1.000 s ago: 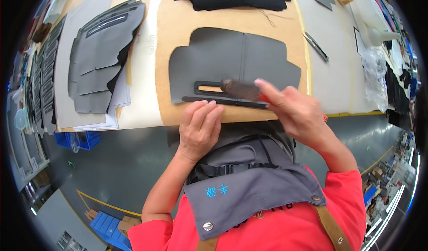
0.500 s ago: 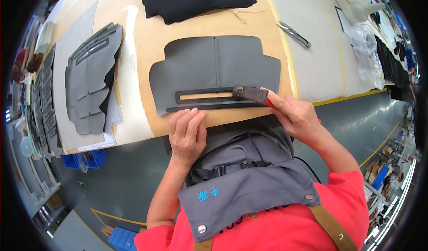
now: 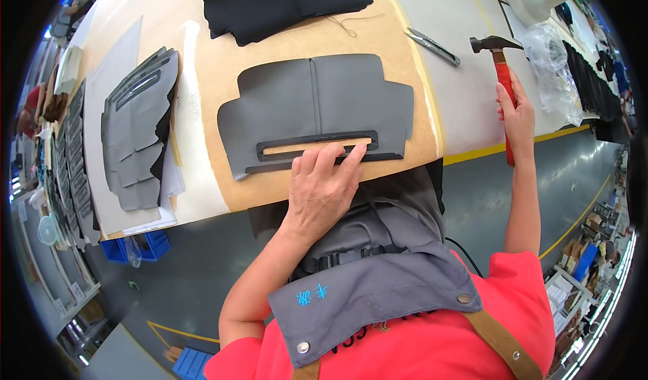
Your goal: Assembling and hammering leather pocket components on a workbench in a workshop.
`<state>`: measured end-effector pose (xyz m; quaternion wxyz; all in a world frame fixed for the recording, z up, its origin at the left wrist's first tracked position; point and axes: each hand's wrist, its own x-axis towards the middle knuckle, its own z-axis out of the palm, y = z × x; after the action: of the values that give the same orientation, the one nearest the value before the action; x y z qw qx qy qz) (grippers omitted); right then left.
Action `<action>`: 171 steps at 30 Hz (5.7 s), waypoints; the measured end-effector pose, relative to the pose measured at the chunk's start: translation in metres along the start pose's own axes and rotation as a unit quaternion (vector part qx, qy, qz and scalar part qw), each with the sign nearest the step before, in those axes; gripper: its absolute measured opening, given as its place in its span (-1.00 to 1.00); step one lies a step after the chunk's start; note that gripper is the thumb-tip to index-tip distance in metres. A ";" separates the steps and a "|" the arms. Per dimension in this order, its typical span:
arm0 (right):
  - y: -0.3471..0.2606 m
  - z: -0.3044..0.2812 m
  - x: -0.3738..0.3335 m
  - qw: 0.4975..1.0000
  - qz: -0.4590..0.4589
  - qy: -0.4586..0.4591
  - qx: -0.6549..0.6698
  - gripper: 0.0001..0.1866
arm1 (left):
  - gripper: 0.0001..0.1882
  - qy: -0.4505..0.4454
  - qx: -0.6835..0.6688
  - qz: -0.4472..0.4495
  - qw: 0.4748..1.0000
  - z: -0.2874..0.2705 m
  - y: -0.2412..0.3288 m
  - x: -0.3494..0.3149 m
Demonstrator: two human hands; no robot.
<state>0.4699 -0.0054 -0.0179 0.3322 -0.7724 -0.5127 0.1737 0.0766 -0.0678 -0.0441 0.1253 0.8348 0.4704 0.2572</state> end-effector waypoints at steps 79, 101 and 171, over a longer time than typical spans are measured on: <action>-0.126 0.059 -0.096 0.855 -0.484 -0.179 0.054 -0.24 | -0.68 0.116 -0.001 -0.040 0.992 -0.027 -0.039 -0.032; 0.012 -0.004 0.021 0.968 -0.174 0.024 -0.181 -0.46 | -0.49 0.057 -0.019 -0.013 0.998 -0.035 -0.036 -0.014; -0.374 0.366 -0.073 0.655 -0.709 -0.203 -0.163 -0.80 | -0.81 0.284 0.077 -0.285 0.912 -0.118 -0.186 -0.072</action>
<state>-0.0358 0.1460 -0.0278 0.1115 -0.1615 -0.9794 -0.0486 -0.1528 -0.0348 -0.0517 -0.0102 0.5637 0.7226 0.3999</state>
